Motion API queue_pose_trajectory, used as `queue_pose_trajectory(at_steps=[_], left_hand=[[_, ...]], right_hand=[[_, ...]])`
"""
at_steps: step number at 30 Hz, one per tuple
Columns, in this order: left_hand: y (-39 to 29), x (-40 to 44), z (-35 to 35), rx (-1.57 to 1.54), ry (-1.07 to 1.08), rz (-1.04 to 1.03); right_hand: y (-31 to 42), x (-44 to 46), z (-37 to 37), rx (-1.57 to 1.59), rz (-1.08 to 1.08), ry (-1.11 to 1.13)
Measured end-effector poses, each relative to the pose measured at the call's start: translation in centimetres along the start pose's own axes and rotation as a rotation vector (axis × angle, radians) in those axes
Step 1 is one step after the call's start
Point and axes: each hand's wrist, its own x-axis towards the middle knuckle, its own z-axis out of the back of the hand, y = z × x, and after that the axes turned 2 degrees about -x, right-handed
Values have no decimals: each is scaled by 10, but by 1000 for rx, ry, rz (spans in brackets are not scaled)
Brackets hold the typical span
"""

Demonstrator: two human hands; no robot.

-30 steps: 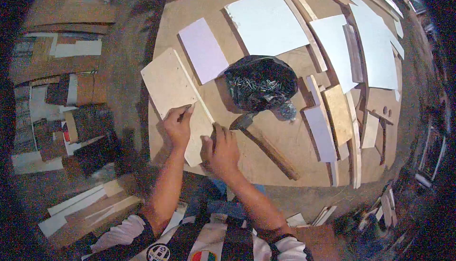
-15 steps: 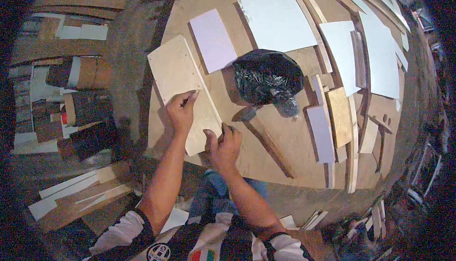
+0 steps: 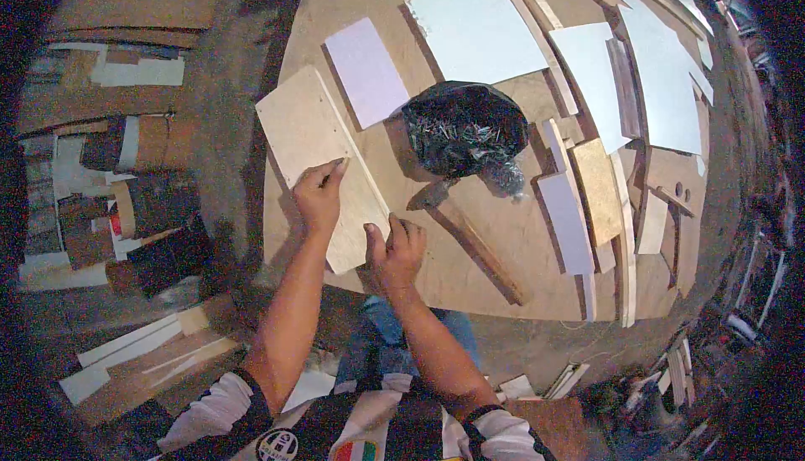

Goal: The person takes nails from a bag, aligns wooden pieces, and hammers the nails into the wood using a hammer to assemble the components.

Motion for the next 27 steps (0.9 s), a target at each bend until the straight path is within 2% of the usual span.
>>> queue_pose_trajectory(at_steps=[5, 7, 17, 27], left_hand=[[6, 0, -3, -23, -3, -32], [9, -1, -5, -45, -7, -26], [6, 1, -7, 31, -25, -105], [11, -1, -8, 14, -34, -76]], right_hand=[[2, 2, 2, -11, -1, 5], [4, 3, 3, -36, 75, -25], [-6, -1, -1, -19, 32, -7], [-8, 1, 0, 2, 40, 3]])
